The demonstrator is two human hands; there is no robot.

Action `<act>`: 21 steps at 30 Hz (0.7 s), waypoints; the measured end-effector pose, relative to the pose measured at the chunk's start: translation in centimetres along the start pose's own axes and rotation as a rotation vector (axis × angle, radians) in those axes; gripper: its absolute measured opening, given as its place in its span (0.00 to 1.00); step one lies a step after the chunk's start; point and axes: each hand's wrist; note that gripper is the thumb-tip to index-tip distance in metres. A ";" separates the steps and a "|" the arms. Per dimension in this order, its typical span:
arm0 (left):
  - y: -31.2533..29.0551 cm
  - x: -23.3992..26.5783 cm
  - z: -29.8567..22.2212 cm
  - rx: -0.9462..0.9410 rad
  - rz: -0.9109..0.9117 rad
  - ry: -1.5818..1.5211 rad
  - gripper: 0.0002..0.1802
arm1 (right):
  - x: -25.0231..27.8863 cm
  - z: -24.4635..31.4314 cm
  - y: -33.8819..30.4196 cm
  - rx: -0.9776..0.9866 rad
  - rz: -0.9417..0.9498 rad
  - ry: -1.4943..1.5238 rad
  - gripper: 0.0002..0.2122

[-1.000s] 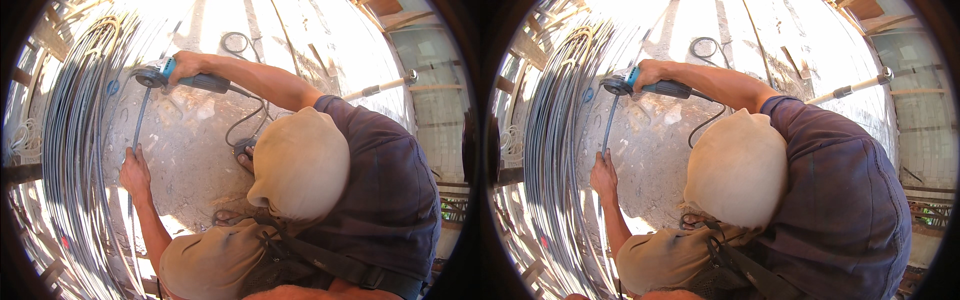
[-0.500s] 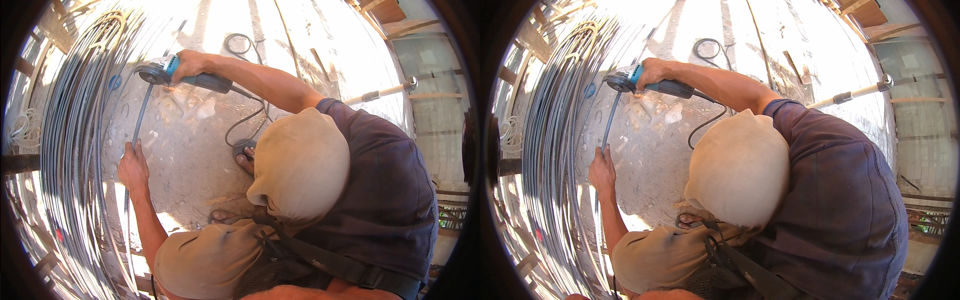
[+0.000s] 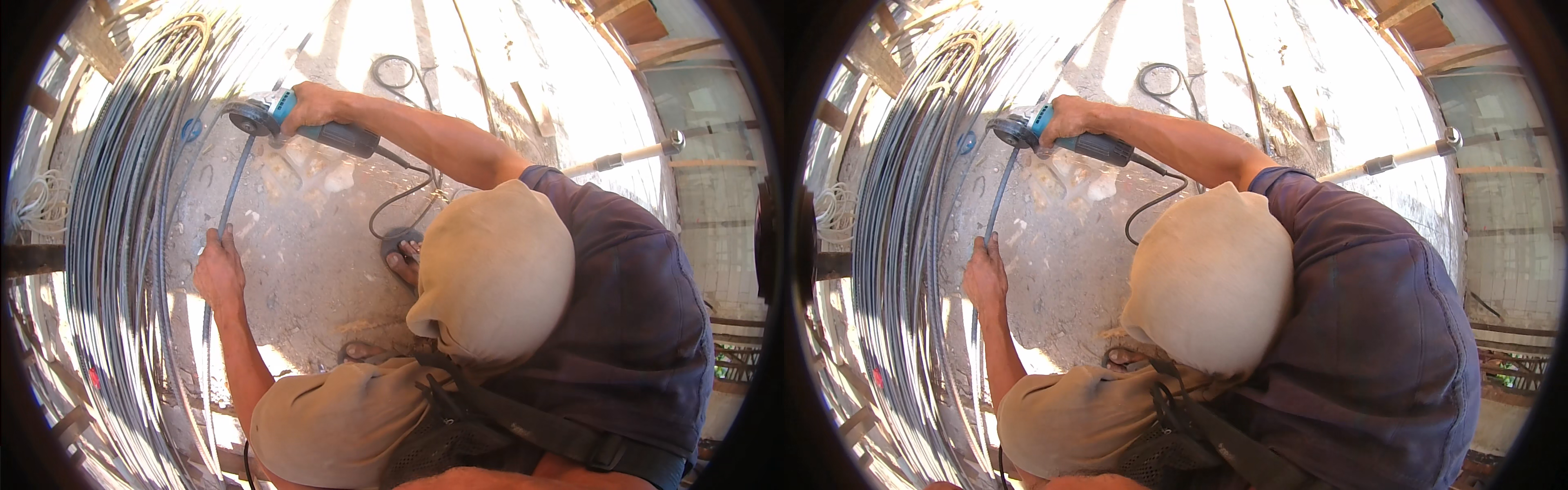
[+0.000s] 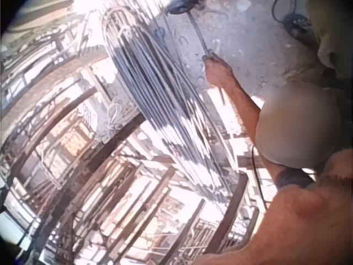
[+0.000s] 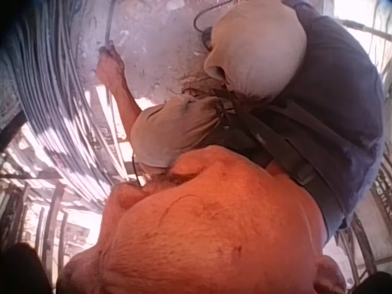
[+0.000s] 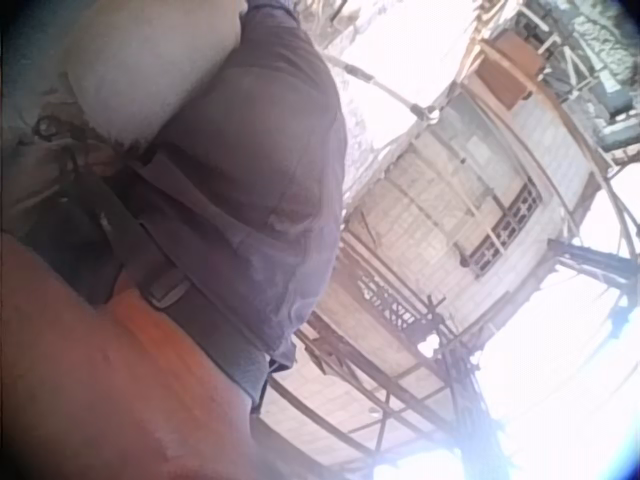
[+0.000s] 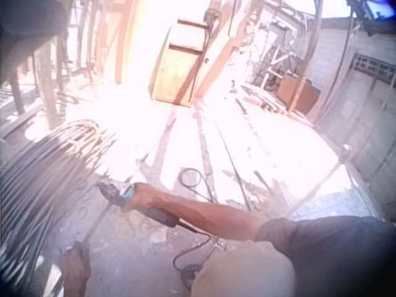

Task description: The person uses an angle grinder to cut through several pieces of metal rebar on a concrete floor, then picks up a cut piece by hand and moves it.

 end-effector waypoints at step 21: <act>0.4 -0.2 0.0 -0.031 0.024 -0.017 0.24 | 1.0 0.2 -0.8 0.025 -0.056 -0.061 0.36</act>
Point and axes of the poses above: each hand's wrist, its own y-axis towards the middle knuckle, its own x-axis out of the back of the hand, z = x × y, and after that the axes turned 4 degrees about x, right-handed
